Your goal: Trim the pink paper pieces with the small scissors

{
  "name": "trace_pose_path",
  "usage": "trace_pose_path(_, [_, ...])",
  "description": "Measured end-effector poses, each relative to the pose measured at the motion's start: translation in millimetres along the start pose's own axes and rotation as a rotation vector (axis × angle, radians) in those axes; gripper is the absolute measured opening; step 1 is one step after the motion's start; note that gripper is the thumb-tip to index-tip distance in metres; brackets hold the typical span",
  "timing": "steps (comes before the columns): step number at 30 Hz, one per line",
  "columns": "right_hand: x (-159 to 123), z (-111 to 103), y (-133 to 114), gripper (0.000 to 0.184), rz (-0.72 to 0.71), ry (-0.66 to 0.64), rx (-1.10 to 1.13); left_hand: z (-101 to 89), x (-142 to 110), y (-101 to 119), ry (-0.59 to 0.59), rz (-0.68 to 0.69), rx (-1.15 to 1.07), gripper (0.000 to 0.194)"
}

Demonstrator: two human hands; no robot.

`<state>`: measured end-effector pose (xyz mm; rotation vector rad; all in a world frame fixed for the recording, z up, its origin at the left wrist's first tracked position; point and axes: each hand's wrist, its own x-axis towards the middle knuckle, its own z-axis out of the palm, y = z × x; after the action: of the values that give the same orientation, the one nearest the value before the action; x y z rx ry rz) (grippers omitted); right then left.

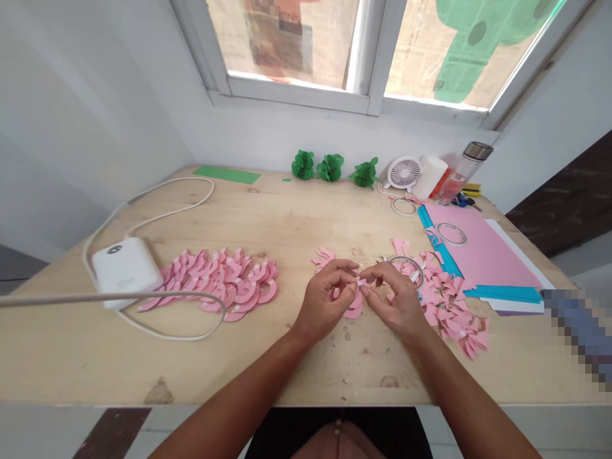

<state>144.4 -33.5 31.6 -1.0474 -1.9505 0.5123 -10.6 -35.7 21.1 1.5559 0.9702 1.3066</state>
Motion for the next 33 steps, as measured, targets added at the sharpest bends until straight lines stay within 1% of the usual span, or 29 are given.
trace_pose_path(4, [-0.7, 1.5, 1.6, 0.011, -0.057, 0.004, -0.05, -0.3, -0.1, 0.9, 0.002, 0.022, 0.036, 0.012])
trace_pose_path(8, [0.2, 0.7, 0.6, 0.014, -0.116, 0.063, -0.113, -0.3, -0.4, 0.7, 0.02, 0.038, 0.087, 0.012])
trace_pose_path(11, [1.0, -0.1, 0.4, 0.014, -0.186, 0.116, -0.163, -0.2, -1.3, 0.2, 0.037, 0.039, 0.125, 0.012])
trace_pose_path(16, [1.3, 1.5, 2.0, 0.012, -0.257, 0.129, -0.232, 0.8, -3.3, 0.9, 0.067, 0.047, 0.176, 0.012])
trace_pose_path(24, [1.7, 3.2, 2.9, 0.013, -0.3, 0.116, -0.277, 1.6, -2.9, 0.4, 0.091, 0.105, 0.225, 0.012])
trace_pose_path(28, [1.3, 3.3, 1.8, 0.013, -0.31, 0.119, -0.292, 2.3, -3.3, 0.8, 0.092, 0.112, 0.236, 0.011])
trace_pose_path(33, [0.9, 5.4, 0.3, 0.013, -0.284, 0.116, -0.281, 3.2, -3.8, 1.0, 0.084, 0.128, 0.238, 0.012])
